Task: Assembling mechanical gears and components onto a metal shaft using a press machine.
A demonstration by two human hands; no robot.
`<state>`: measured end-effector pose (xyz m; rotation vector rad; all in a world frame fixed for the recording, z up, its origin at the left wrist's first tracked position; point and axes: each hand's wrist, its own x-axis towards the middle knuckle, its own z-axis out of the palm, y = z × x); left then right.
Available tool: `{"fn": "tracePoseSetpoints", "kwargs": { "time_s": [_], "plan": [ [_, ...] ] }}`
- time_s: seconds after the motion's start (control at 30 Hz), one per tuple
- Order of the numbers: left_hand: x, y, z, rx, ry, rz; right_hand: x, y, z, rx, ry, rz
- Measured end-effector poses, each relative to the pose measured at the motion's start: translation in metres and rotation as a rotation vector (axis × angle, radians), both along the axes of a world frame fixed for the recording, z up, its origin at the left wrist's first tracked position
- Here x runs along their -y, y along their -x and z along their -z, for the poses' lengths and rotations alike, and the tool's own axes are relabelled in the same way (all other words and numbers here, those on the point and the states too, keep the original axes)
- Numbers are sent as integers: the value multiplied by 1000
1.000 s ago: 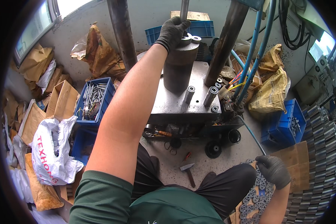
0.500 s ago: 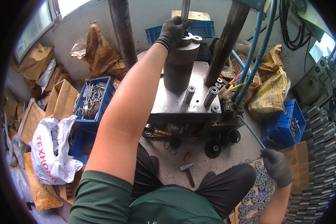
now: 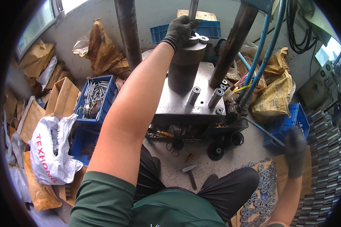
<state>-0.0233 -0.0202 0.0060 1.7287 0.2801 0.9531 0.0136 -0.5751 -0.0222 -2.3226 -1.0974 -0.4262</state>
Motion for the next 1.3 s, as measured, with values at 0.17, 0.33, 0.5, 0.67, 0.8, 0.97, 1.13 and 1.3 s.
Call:
{"fn": "tracePoseSetpoints", "kwargs": {
  "time_s": [0.17,0.33,0.5,0.67,0.8,0.97,1.13,1.3],
  "plan": [
    [-15,0,6,16,-29,-21,-63,-91,-51,536,-152,76],
    [-9,-3,5,31,-2,-13,-96,-139,-74,633,-94,80],
    [-14,-8,3,3,-128,-94,-103,-154,-75,559,-143,57],
    [-23,-14,14,209,-127,-200,-100,-153,-75,533,-87,127],
    [-41,-17,19,317,78,-469,-104,-152,-75,503,-48,171],
    [-30,-17,15,228,-95,-471,-101,-152,-79,487,10,206],
    [-9,-12,7,165,29,-202,-101,-152,-80,430,7,222],
    [-16,-10,10,117,38,-142,-103,-152,-79,444,54,228]
  ]
}}
